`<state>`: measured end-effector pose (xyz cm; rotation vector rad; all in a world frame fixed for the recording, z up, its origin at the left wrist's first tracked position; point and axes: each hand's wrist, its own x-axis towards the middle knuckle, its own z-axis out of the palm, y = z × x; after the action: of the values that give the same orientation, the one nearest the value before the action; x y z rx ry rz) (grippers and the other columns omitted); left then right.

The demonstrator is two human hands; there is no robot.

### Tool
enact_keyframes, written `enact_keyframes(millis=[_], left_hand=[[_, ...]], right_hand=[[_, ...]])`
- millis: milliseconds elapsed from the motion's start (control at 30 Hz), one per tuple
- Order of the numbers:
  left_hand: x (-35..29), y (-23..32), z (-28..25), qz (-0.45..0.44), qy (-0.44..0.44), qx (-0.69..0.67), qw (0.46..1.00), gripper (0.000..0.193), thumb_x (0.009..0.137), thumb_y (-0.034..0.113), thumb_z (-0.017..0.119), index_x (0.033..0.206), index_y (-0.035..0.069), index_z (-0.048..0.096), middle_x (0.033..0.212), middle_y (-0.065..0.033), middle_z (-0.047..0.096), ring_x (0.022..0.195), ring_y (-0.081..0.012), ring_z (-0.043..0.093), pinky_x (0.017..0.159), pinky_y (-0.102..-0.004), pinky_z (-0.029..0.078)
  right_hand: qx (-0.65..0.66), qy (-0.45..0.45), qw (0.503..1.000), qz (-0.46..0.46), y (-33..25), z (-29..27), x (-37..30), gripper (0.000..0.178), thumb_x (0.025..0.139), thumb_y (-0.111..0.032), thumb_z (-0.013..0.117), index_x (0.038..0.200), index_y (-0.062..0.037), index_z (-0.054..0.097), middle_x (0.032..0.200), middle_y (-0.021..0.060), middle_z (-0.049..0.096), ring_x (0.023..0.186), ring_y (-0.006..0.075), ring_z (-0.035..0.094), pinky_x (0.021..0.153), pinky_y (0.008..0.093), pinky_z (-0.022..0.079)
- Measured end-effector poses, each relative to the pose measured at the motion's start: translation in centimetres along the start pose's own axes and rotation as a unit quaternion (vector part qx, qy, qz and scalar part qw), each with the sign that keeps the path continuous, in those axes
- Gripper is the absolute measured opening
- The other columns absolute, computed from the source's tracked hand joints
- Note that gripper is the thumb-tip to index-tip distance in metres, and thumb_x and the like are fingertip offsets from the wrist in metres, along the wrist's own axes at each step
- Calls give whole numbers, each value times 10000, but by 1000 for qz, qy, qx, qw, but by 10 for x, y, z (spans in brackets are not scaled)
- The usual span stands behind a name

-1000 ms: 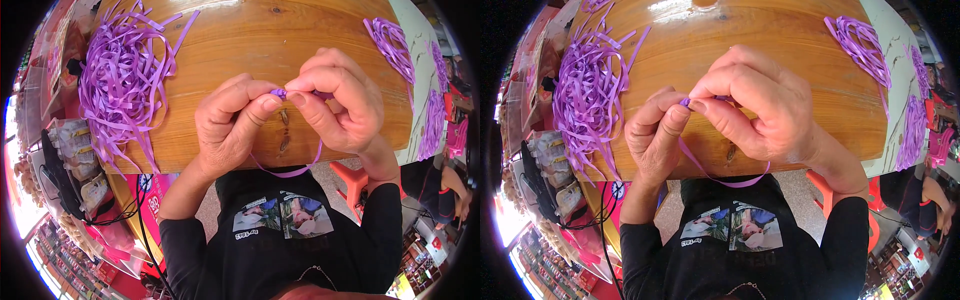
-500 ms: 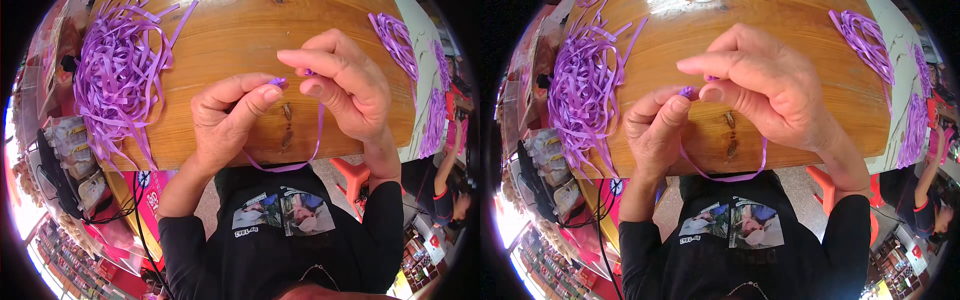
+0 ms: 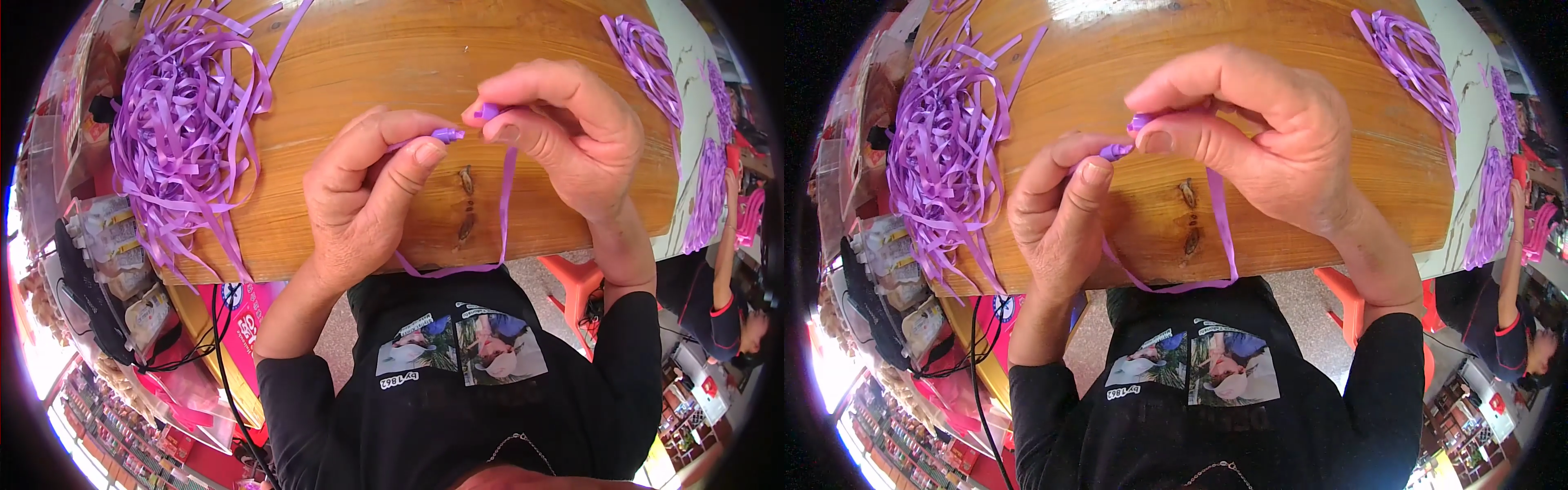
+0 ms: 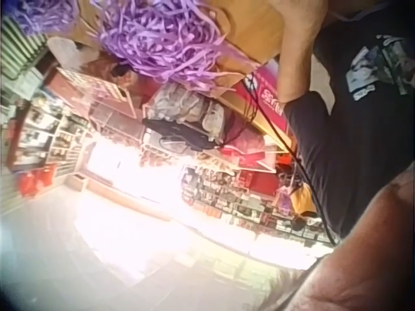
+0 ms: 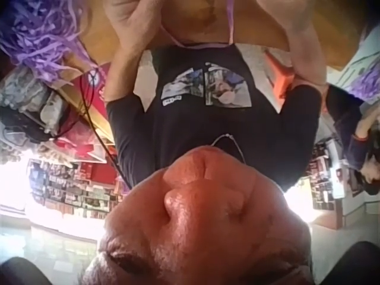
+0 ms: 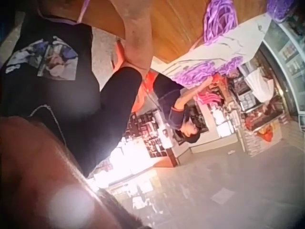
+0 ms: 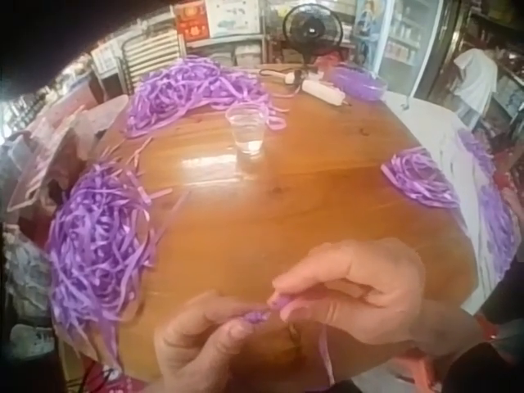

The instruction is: The person picks up a purple ribbon from a pile on a wooden table and ties a knot at one end by hand. They then repeatedly fold and loop the ribbon around the initial knot to form a flower shape, occasionally dipping their fingers into a glass of water.

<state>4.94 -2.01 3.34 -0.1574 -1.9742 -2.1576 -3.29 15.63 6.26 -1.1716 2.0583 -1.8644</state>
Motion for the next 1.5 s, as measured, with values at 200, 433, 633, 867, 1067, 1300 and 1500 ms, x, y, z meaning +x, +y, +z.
enact_keyframes(millis=[200,433,633,867,1067,1300,1500], left_hand=[[-2,3,8,-82,96,-128,984,126,868,68,616,959,-16,641,856,-9,634,784,-53,537,709,-180,426],[-3,5,9,-103,94,-142,980,112,865,65,621,935,-14,655,850,-6,643,774,-46,538,702,-176,429],[-5,4,7,-100,93,-135,981,108,862,65,625,930,-12,659,819,-1,641,751,-36,525,660,-169,416],[-4,4,6,-105,84,-136,981,109,858,57,627,932,-16,660,798,15,626,709,-25,500,623,-159,398],[-4,5,7,-103,84,-122,983,111,853,58,635,931,-15,662,772,24,609,664,-16,468,580,-153,377],[-4,0,8,-104,71,-124,984,115,852,67,640,931,-14,663,763,28,607,658,-14,466,573,-149,376],[-4,1,8,-129,61,-139,980,112,852,64,638,926,-17,661,778,12,621,685,-22,492,602,-159,403]], right_hand=[[31,-26,999,-12,6,2,3,190,766,19,664,949,40,619,896,119,607,758,144,578,636,215,467],[12,-7,1000,20,6,5,3,217,755,17,674,967,38,628,892,110,606,768,134,562,647,208,448],[-75,-48,995,-46,2,4,8,211,744,23,680,950,29,636,885,107,607,767,150,565,652,222,446],[-82,-8,996,-30,4,3,5,207,740,45,677,942,31,632,872,110,608,764,154,564,650,227,439],[-138,-25,988,-63,3,2,6,209,739,41,680,942,31,629,861,114,612,748,161,569,626,238,444],[-135,-38,986,-96,4,3,5,206,729,26,691,924,38,626,828,113,616,687,174,569,579,252,431],[-137,-37,983,-113,8,5,4,194,732,12,694,912,30,624,824,116,617,675,181,566,559,254,420]])
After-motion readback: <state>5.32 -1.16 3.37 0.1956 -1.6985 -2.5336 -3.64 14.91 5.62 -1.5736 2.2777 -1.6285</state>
